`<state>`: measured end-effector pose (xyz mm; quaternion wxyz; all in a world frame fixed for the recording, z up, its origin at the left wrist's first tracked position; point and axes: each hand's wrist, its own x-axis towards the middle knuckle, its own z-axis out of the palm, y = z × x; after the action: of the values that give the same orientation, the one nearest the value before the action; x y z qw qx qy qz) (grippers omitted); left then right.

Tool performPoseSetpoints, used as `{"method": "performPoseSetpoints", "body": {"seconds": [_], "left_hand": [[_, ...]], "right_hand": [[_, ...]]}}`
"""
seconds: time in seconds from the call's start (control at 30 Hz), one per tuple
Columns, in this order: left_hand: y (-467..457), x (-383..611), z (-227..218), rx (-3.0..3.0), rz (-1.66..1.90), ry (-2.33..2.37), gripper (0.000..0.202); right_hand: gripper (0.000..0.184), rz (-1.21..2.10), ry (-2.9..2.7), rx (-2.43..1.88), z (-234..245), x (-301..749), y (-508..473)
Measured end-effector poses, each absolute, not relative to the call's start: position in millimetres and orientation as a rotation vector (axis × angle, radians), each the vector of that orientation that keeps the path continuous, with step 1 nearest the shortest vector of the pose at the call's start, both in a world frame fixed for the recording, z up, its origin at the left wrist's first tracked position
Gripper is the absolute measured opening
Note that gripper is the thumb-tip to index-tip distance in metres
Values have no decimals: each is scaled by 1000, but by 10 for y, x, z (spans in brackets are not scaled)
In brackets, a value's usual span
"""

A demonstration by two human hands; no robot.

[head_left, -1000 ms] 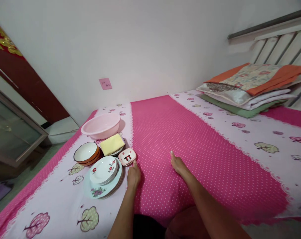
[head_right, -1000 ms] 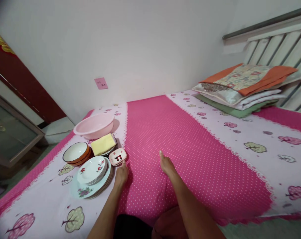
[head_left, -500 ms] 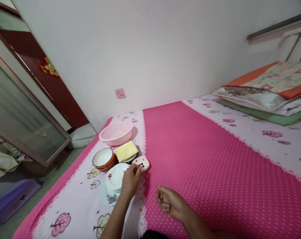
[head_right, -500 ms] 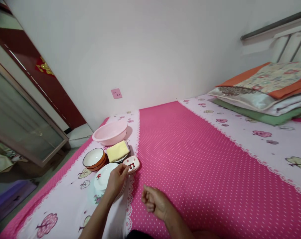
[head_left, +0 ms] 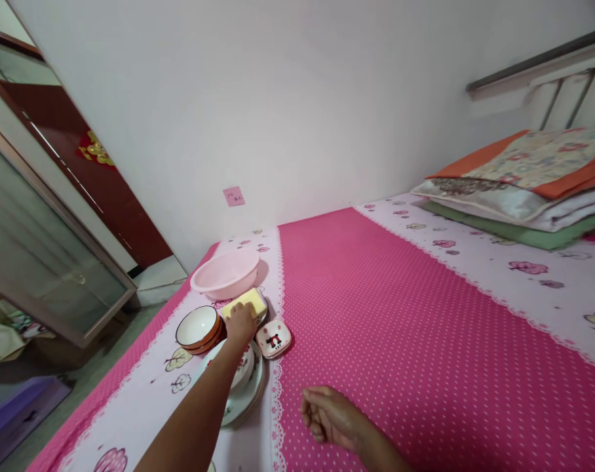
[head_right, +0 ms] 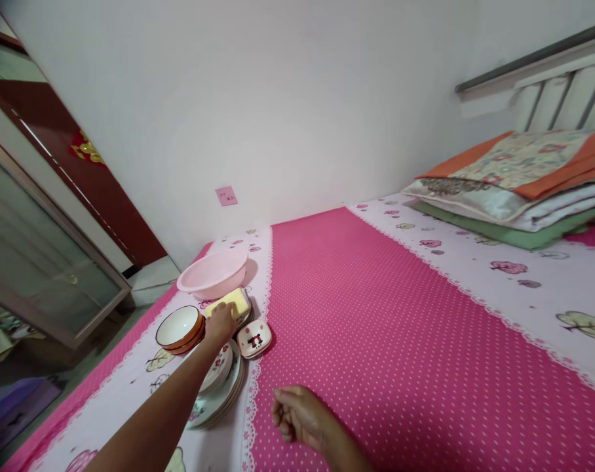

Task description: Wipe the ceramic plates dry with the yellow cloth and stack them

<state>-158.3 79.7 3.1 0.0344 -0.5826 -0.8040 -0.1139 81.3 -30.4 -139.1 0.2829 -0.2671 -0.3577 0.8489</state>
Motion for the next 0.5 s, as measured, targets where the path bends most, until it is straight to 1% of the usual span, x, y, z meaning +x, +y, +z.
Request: {"method": "performPoseSetpoints", "body": {"seconds": [0.1, 0.23, 0.33, 0.4, 0.43, 0.47, 0.5], "left_hand": [[855, -1600, 142, -1725, -452, -2492, 33], [798, -1501, 470, -1648, -755, -2447, 24], [512, -1255, 720, -1647, -1039, -2331, 26], [198, -1001, 781, -1682, -1234, -2252, 27], [22, -855, 759, -1710, -1323, -2220, 31], [-153, -701, 698, -1763, -1462, -2195, 35], [-317, -546, 599, -1790, -1842, -2177, 36]], "right_hand": [[48, 2281, -959, -714, -1397, 807, -299], [48, 2296, -929, -696, -1420, 796, -295], [51, 2298, -891, -654, -1394, 795, -273], [55, 2259, -819, -596, -1323, 823, -237], [60, 2226, -763, -553, -1272, 851, -213], [65, 2191, -712, -505, -1215, 888, -188], [72, 2149, -681, -476, -1157, 935, -163]]}}
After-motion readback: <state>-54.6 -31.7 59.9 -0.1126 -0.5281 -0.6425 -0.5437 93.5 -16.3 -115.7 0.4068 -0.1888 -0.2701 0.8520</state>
